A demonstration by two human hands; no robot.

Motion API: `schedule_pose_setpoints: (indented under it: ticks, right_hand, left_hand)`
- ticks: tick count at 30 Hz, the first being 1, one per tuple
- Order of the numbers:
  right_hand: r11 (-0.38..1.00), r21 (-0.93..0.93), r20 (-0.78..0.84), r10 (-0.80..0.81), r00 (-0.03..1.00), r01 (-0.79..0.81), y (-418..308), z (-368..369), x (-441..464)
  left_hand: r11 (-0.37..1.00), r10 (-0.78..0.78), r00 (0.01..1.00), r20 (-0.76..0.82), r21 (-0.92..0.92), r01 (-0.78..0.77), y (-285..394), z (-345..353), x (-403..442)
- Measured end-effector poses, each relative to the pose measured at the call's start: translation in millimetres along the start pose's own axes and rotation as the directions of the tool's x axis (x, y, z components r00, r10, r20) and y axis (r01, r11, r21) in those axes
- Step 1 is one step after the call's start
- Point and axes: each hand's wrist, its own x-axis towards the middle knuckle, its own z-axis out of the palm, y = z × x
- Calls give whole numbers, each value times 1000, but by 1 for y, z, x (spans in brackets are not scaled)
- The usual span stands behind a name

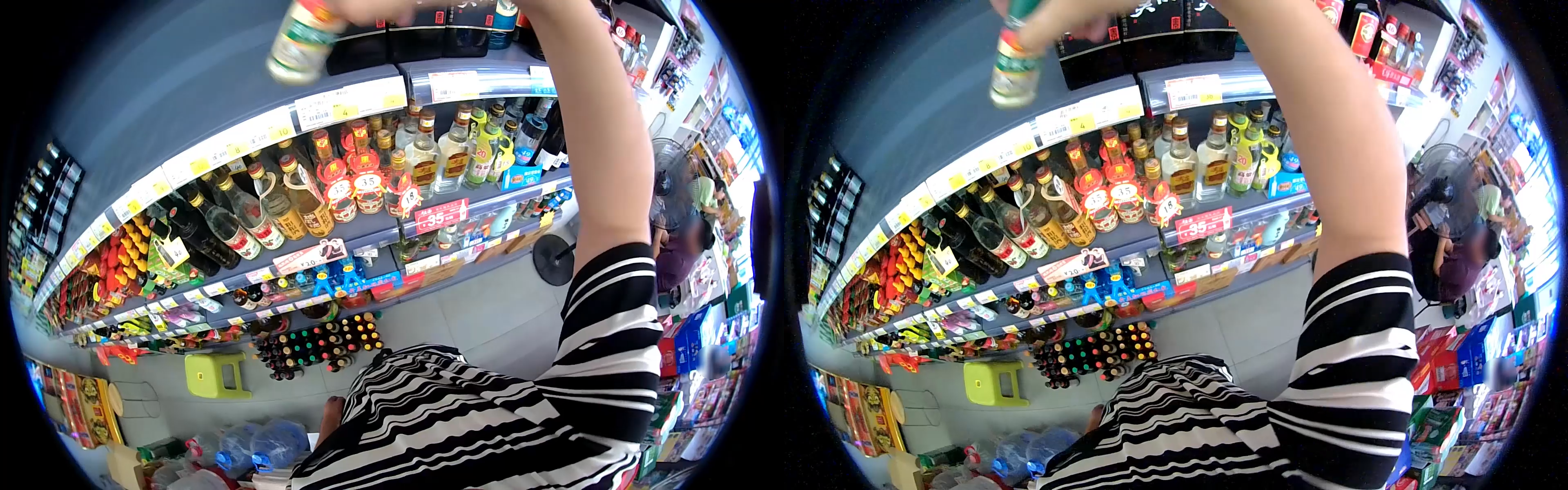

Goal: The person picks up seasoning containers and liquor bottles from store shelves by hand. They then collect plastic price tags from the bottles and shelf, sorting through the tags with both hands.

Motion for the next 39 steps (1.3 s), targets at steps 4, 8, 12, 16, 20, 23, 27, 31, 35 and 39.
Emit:
schedule_pose_setpoints:
  ticks: [4,8,12,16,20,23,27,31,35,39]
  right_hand:
    - [960,270,-59,92,994,-72,-3,38,-88]
    - [790,390,236,411,881,-473,-32,121,-188]
    - [525,229,397,719,571,-820,-67,244,-305]
    - [125,-74,371,924,89,-989,-127,380,-488]
    - [-206,-499,452,767,-456,-842,-219,401,-642]
    - [-517,-537,574,354,-738,-666,-233,354,-614]
    - [-699,-415,331,480,-812,-583,-231,358,-577]
    - [-433,-479,446,629,-636,-764,-196,393,-566]
    - [-229,-25,511,834,-209,-973,-165,414,-512]
    - [5,21,427,904,13,-1000,-151,441,-490]
  left_hand:
    - [993,114,993,-1,-14,-114,15,-7,-1]
    - [987,156,988,-19,34,-155,55,-6,-33]
    - [793,498,862,96,351,-498,-5,14,35]
    - [864,434,899,62,255,-434,19,8,7]
    - [985,53,999,6,164,-53,56,2,-18]
    - [985,13,998,68,169,-25,56,-4,-20]
    - [994,31,999,-16,105,-29,20,17,-4]
    - [985,49,999,14,164,-51,31,8,-5]
    - [982,136,989,60,121,-143,31,3,0]
    - [993,96,993,71,59,-101,66,-12,-31]
